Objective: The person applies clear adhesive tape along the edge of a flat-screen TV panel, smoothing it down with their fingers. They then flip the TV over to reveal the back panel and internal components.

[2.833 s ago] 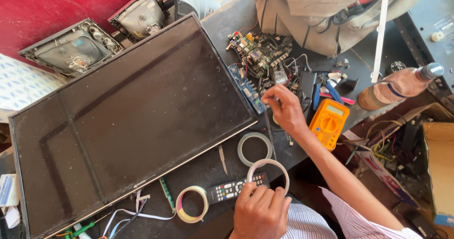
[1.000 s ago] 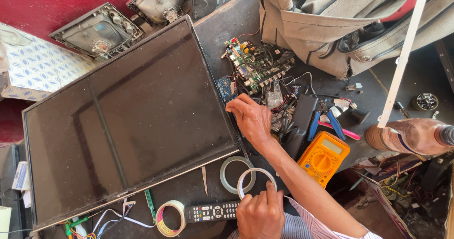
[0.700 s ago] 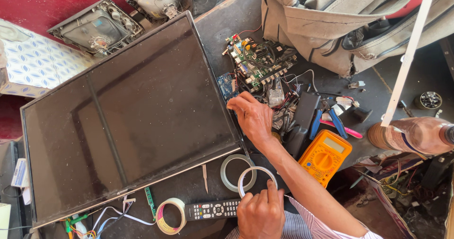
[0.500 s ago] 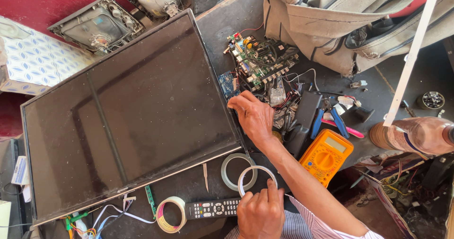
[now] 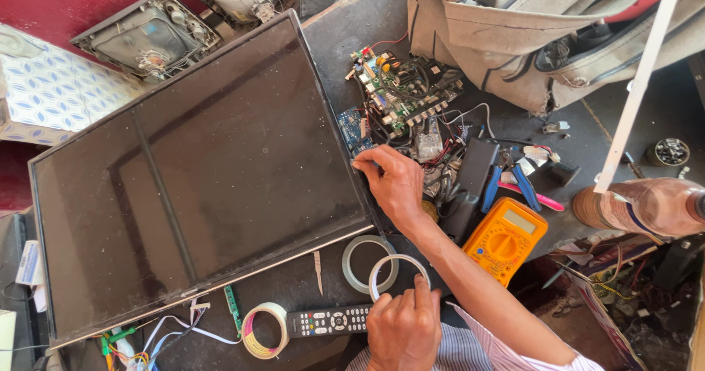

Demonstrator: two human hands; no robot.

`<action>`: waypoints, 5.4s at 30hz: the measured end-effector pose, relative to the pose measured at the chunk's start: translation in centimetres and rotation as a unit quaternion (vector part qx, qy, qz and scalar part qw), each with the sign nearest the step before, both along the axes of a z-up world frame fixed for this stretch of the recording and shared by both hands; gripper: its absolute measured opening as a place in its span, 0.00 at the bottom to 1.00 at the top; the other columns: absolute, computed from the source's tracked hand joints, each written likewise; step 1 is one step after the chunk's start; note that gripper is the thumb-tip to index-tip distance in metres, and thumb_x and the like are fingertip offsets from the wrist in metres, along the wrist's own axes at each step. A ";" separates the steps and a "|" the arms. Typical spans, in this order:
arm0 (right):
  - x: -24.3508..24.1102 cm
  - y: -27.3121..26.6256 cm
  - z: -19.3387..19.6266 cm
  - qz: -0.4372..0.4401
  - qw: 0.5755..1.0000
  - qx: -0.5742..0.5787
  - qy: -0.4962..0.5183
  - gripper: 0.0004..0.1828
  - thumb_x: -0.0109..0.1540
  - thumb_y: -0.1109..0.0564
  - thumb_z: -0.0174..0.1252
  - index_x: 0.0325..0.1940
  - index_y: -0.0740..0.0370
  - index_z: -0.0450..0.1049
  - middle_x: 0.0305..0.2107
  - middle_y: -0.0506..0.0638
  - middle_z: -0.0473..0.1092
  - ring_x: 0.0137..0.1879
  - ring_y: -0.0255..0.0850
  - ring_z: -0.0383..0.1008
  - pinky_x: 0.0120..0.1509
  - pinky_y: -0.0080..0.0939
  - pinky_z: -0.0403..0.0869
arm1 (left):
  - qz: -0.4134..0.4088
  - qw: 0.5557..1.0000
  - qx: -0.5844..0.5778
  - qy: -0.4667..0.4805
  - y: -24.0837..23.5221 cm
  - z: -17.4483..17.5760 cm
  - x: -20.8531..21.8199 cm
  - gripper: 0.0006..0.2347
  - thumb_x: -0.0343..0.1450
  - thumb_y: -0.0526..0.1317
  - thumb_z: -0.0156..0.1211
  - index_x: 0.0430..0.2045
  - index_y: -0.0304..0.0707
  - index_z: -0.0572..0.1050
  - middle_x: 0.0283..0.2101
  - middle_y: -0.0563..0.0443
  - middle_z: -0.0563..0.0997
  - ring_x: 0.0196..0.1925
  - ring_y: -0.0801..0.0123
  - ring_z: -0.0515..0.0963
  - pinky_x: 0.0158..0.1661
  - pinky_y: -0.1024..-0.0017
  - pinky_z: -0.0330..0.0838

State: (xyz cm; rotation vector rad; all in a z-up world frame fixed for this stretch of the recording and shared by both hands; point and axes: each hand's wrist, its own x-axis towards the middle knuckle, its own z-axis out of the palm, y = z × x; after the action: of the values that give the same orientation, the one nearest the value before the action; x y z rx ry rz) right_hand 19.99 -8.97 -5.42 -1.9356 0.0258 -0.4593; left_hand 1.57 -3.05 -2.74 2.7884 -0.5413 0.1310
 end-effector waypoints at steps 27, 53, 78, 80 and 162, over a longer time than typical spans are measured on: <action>-3.3 -1.7 -1.8 0.190 0.969 0.022 0.157 0.32 0.60 0.71 0.49 0.66 0.50 0.73 0.45 0.51 0.73 0.39 0.44 0.77 0.48 0.42 0.74 | -0.013 1.000 -0.020 0.015 0.8 0.0 0.2 0.15 0.66 0.41 0.71 0.38 0.24 0.81 0.19 0.49 0.78 0.18 0.66 0.78 0.25 0.68 0.67; -15.3 -4.7 -0.8 0.029 0.879 0.335 0.339 0.21 0.63 0.58 0.58 0.60 0.64 0.77 0.34 0.52 0.80 0.26 0.36 0.77 0.31 0.36 0.78 | -0.265 0.957 -0.119 -0.007 12.0 6.7 11.4 0.35 0.60 0.41 0.72 0.63 0.30 0.66 0.64 0.39 0.72 0.71 0.47 0.67 0.72 0.49 0.52; -18.1 1.7 -1.7 -0.177 0.894 0.363 0.193 0.17 0.63 0.60 0.60 0.55 0.66 0.80 0.38 0.52 0.78 0.27 0.35 0.77 0.26 0.32 0.73 | -0.495 0.867 -0.055 0.018 12.2 2.5 22.1 0.30 0.55 0.51 0.70 0.48 0.34 0.72 0.54 0.41 0.75 0.63 0.52 0.72 0.73 0.54 0.49; -18.2 1.9 -1.4 -0.186 0.896 0.354 0.194 0.17 0.63 0.60 0.60 0.54 0.67 0.81 0.38 0.52 0.77 0.27 0.35 0.77 0.26 0.32 0.72 | -0.492 0.868 -0.060 0.026 12.2 2.6 22.0 0.29 0.55 0.50 0.71 0.47 0.34 0.72 0.53 0.41 0.75 0.63 0.52 0.71 0.74 0.54 0.49; -17.8 1.5 0.5 -0.251 0.963 -0.028 0.091 0.18 0.58 0.73 0.54 0.48 0.62 0.80 0.37 0.51 0.76 0.35 0.39 0.80 0.40 0.39 0.77 | -0.452 0.885 -0.104 0.029 11.6 2.0 21.1 0.33 0.52 0.44 0.72 0.53 0.32 0.71 0.56 0.39 0.74 0.65 0.47 0.70 0.70 0.54 0.56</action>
State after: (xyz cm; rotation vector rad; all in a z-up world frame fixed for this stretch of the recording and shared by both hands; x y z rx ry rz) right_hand 2.21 -7.48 -4.94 -2.0152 0.6413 -0.6146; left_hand 22.70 8.55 -0.70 2.0579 -1.6161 -0.0951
